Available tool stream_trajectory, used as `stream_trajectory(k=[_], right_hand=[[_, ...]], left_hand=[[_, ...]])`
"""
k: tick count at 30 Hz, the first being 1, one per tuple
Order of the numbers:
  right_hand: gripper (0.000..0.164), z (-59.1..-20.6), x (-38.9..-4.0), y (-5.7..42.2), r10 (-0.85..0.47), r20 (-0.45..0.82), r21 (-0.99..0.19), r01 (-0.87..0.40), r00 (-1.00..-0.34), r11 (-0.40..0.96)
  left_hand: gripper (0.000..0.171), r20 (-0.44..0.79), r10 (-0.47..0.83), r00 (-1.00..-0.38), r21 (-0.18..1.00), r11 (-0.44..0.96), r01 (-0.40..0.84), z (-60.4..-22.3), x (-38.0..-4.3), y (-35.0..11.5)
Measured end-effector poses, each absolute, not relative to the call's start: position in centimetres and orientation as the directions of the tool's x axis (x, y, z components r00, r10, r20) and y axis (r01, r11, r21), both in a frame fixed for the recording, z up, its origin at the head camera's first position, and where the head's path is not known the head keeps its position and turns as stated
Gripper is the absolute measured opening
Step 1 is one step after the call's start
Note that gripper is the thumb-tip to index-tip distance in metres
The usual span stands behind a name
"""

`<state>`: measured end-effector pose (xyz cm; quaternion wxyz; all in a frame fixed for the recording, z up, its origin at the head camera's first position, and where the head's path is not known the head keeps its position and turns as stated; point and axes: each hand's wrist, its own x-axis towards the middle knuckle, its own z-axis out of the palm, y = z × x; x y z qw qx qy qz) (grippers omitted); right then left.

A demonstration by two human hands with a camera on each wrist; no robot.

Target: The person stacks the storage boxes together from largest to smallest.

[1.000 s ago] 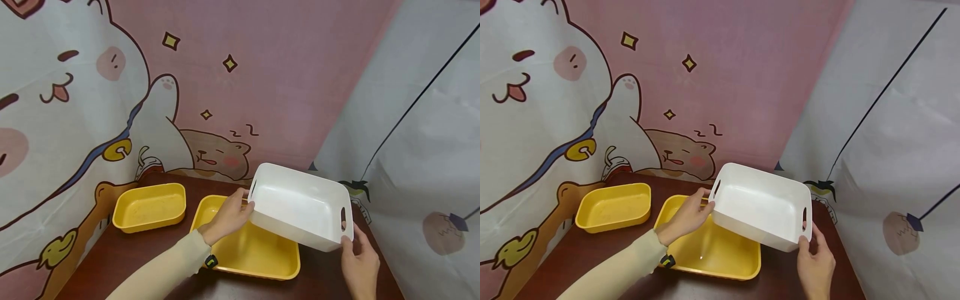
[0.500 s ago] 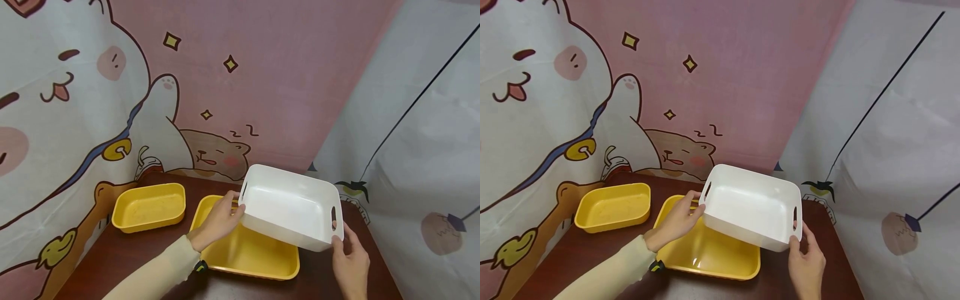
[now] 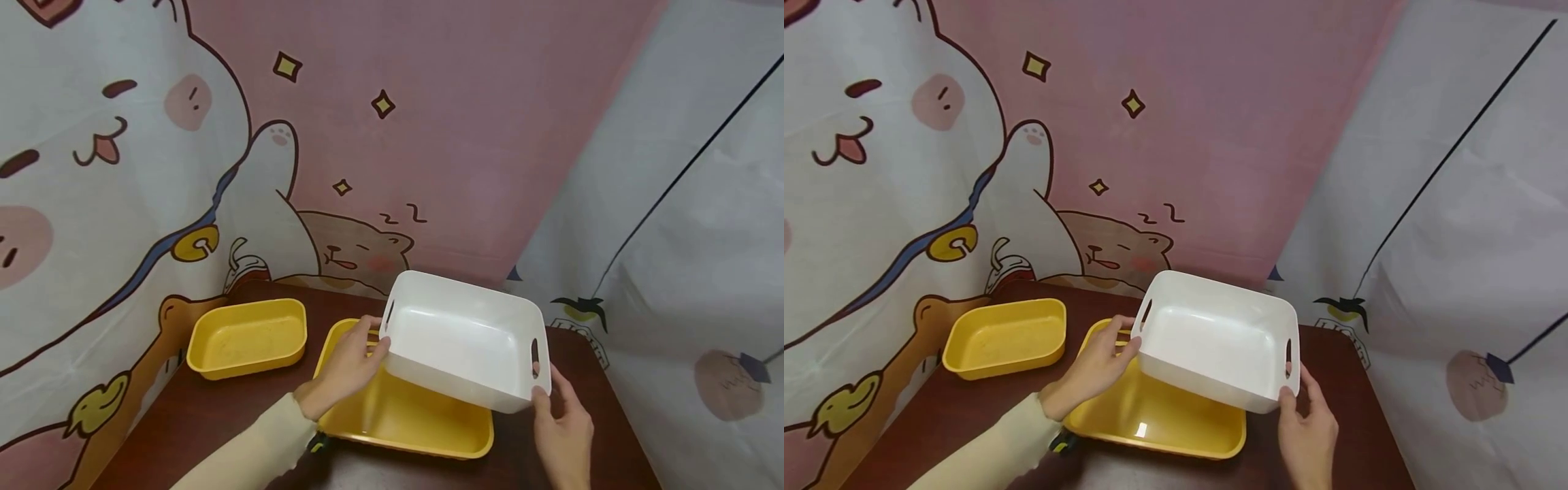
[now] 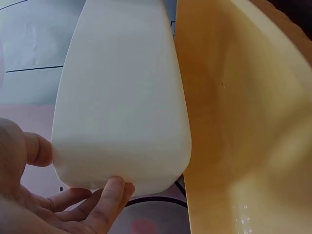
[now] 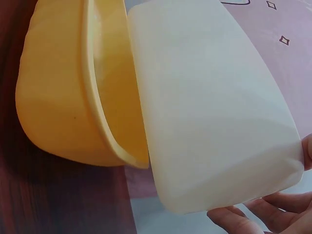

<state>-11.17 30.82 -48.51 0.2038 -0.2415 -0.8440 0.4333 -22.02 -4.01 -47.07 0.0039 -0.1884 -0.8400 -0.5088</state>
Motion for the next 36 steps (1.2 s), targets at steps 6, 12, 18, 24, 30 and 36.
stream_trajectory(k=[6, 12, 18, 24, 30, 36], right_hand=[[0.056, -48.5, -11.3, 30.3, 0.571, 0.099, -0.843, 0.237, -0.815, 0.484], [0.057, -48.3, -11.4, 29.8, 0.557, 0.083, -0.836, 0.246, -0.826, 0.49], [0.056, -48.7, -11.3, 29.2, 0.545, 0.096, -0.809, 0.254, -0.833, 0.53], [0.057, -48.8, -11.2, 28.5, 0.521, 0.085, -0.817, 0.239, -0.849, 0.524], [0.058, -48.9, -11.1, 27.8, 0.505, 0.063, -0.83, 0.235, -0.861, 0.505], [0.059, -49.2, -11.1, 27.3, 0.484, 0.044, -0.839, 0.231, -0.874, 0.493]], left_hand=[[0.039, 0.201, 0.282, -0.938, 0.865, 0.398, 0.305, -47.2, -21.8, -4.6], [0.04, 0.191, 0.245, -0.95, 0.866, 0.414, 0.281, -47.5, -21.4, -5.1], [0.041, 0.18, 0.219, -0.959, 0.844, 0.466, 0.265, -47.7, -20.8, -6.1], [0.038, 0.18, 0.201, -0.963, 0.844, 0.47, 0.256, -48.0, -20.3, -7.1], [0.033, 0.196, 0.185, -0.963, 0.839, 0.477, 0.262, -48.5, -20.0, -7.9], [0.036, 0.181, 0.164, -0.97, 0.841, 0.486, 0.239, -48.8, -19.5, -8.6]])
